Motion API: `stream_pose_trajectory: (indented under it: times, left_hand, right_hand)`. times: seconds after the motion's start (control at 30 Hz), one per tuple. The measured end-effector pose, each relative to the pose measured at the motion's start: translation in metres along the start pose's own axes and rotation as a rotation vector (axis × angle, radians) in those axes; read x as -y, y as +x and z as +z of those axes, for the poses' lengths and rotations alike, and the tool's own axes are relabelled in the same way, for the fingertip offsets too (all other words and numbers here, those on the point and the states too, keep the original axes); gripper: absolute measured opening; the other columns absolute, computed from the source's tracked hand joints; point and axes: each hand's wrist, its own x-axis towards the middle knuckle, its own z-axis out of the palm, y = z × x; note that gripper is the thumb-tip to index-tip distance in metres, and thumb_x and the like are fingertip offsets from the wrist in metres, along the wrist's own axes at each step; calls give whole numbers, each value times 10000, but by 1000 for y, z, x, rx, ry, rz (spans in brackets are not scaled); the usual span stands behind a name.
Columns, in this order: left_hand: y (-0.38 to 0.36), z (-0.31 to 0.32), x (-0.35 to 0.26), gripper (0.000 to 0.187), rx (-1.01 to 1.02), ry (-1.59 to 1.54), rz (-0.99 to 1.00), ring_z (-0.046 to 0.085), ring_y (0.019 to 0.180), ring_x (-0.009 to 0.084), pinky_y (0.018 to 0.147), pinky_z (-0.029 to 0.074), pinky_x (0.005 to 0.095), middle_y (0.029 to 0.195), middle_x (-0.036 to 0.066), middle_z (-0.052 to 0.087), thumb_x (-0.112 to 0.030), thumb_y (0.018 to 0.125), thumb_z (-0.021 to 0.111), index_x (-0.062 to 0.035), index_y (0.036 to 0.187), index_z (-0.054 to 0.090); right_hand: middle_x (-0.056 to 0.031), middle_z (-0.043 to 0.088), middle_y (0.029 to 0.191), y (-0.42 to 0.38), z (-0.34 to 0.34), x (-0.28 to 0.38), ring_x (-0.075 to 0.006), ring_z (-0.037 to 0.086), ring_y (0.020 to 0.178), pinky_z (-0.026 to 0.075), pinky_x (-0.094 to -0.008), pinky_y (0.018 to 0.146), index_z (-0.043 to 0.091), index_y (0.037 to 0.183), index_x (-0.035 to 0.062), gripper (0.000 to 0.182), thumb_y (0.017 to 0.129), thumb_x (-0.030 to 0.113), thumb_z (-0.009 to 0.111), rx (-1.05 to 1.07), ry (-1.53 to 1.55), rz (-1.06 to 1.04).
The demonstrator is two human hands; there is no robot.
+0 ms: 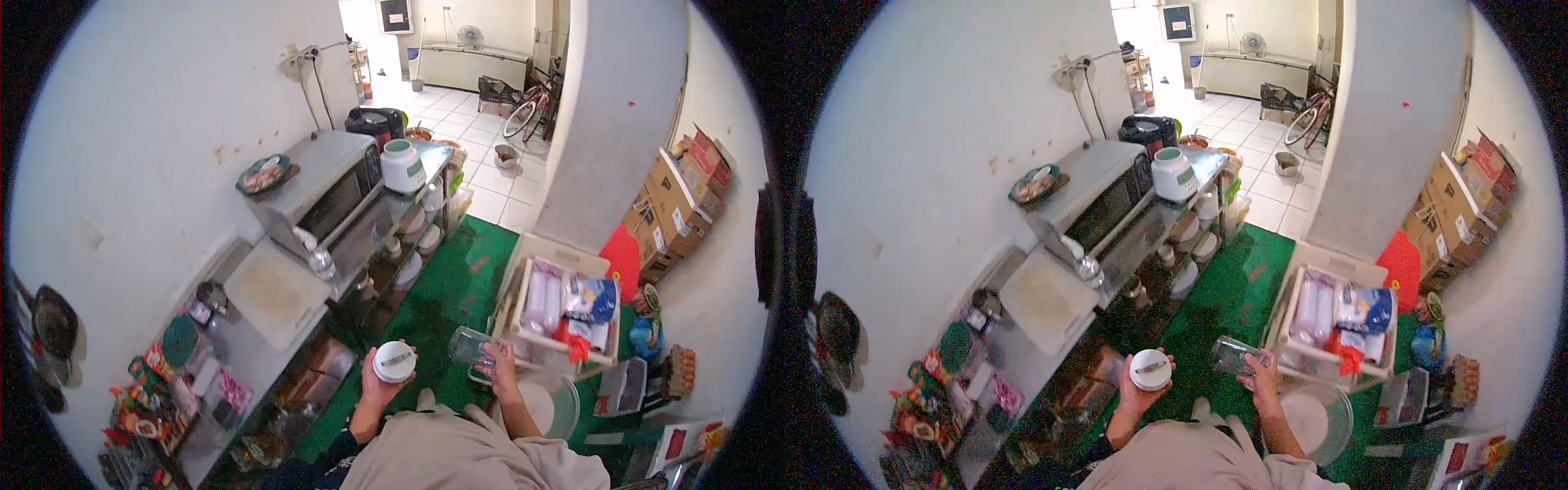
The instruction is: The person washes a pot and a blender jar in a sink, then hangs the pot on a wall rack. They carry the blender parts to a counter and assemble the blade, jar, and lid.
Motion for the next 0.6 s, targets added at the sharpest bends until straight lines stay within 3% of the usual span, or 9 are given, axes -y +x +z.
stream_pose_trajectory:
  times: [0.07, 0.27, 0.47, 0.6]
  left_hand:
    - [46, 20, -22, 642, -46, 16, -3, 524, 1114, 286, 791, 498, 430, 1261, 158, 507, -583, 871, 362, -82, 1257, 473]
    - [198, 59, -88, 637, 82, -123, -18, 497, 1143, 313, 789, 512, 449, 1302, 198, 456, -563, 883, 348, -55, 1244, 479]
    - [381, 87, -154, 654, 367, -209, -124, 454, 1190, 352, 798, 523, 491, 1410, 190, 313, -526, 881, 395, 6, 1259, 443]
    - [502, 120, -189, 646, 401, -167, -221, 456, 1188, 342, 806, 526, 460, 1418, 155, 320, -529, 876, 414, -14, 1265, 452]
  right_hand:
    - [-95, 496, 1074, 50, 40, 23, -235, 534, 880, 524, -382, 631, 390, 1199, 129, 493, 795, 206, 663, 41, 5, -45]
    - [-126, 478, 1135, 185, 143, 107, -263, 528, 947, 524, -395, 678, 354, 1253, 110, 562, 810, 278, 657, 180, 103, -10]
    - [-127, 509, 1118, 345, 189, 145, -259, 556, 924, 520, -386, 691, 381, 1214, 115, 483, 848, 342, 601, 179, 202, -43]
    - [-127, 549, 1072, 433, 203, 182, -256, 588, 887, 523, -370, 683, 413, 1179, 129, 428, 866, 379, 564, 90, 298, -8]
